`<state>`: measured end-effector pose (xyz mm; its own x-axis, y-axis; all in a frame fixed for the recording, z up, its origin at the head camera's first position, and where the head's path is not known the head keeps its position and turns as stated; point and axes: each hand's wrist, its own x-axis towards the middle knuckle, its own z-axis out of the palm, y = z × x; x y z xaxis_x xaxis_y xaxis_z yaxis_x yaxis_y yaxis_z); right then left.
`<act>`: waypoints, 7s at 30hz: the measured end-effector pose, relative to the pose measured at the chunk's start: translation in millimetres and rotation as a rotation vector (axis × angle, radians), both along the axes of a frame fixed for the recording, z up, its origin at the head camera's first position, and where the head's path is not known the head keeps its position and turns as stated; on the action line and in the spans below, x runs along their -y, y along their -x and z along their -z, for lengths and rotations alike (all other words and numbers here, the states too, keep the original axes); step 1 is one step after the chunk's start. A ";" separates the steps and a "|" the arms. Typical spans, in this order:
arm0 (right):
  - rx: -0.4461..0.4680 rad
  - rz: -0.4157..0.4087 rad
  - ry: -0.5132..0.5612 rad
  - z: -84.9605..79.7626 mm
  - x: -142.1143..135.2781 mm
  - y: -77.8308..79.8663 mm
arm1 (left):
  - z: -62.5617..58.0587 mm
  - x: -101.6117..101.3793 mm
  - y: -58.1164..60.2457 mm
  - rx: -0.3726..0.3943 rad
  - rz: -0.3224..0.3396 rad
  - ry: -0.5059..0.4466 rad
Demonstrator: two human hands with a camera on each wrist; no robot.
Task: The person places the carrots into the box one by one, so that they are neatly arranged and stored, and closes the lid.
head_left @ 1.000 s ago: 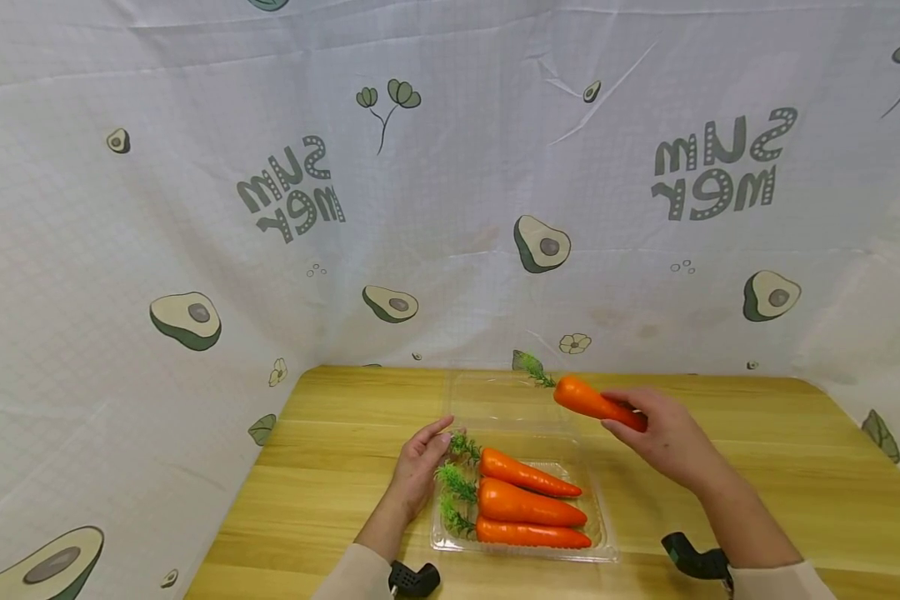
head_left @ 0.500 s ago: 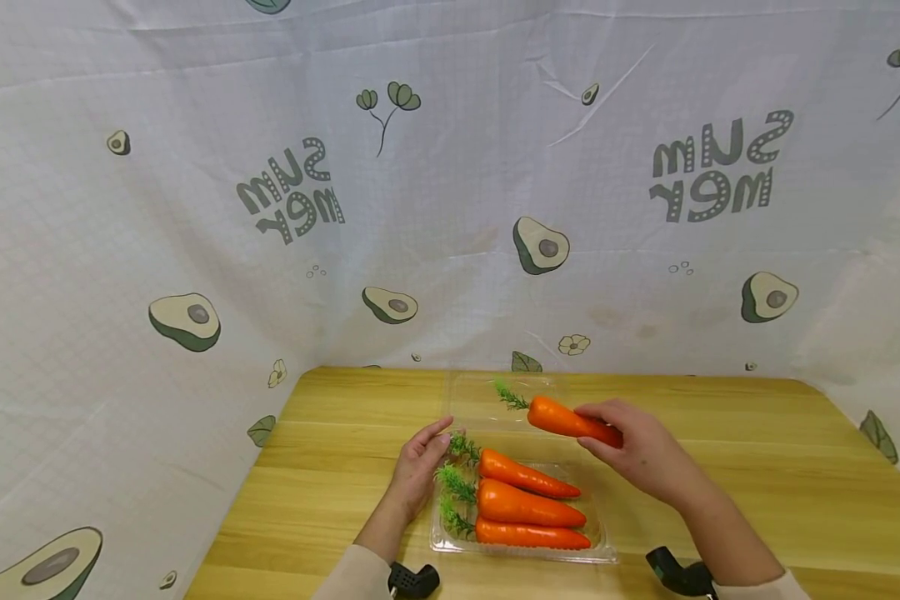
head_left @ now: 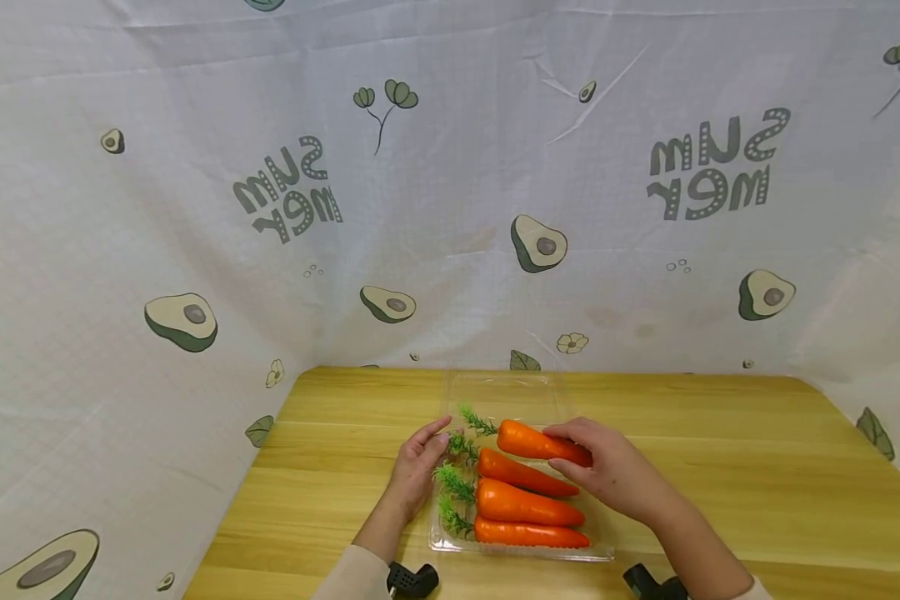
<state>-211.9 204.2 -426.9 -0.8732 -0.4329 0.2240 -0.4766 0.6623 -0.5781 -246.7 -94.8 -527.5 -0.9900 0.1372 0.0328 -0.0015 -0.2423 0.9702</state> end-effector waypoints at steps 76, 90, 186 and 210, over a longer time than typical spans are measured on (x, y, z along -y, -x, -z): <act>0.090 0.288 0.226 33.8 11.5 10.0 | -0.5 1.7 -0.7 0.037 -0.101 -0.054; 0.477 0.366 0.504 49.6 -21.6 38.4 | -19.8 23.6 19.3 0.217 0.078 -0.031; 0.475 0.388 0.726 68.4 -17.7 58.7 | -32.6 15.6 35.0 0.040 0.004 0.176; 0.552 0.308 0.820 62.4 -25.6 45.8 | -39.9 22.8 27.0 0.120 0.029 0.086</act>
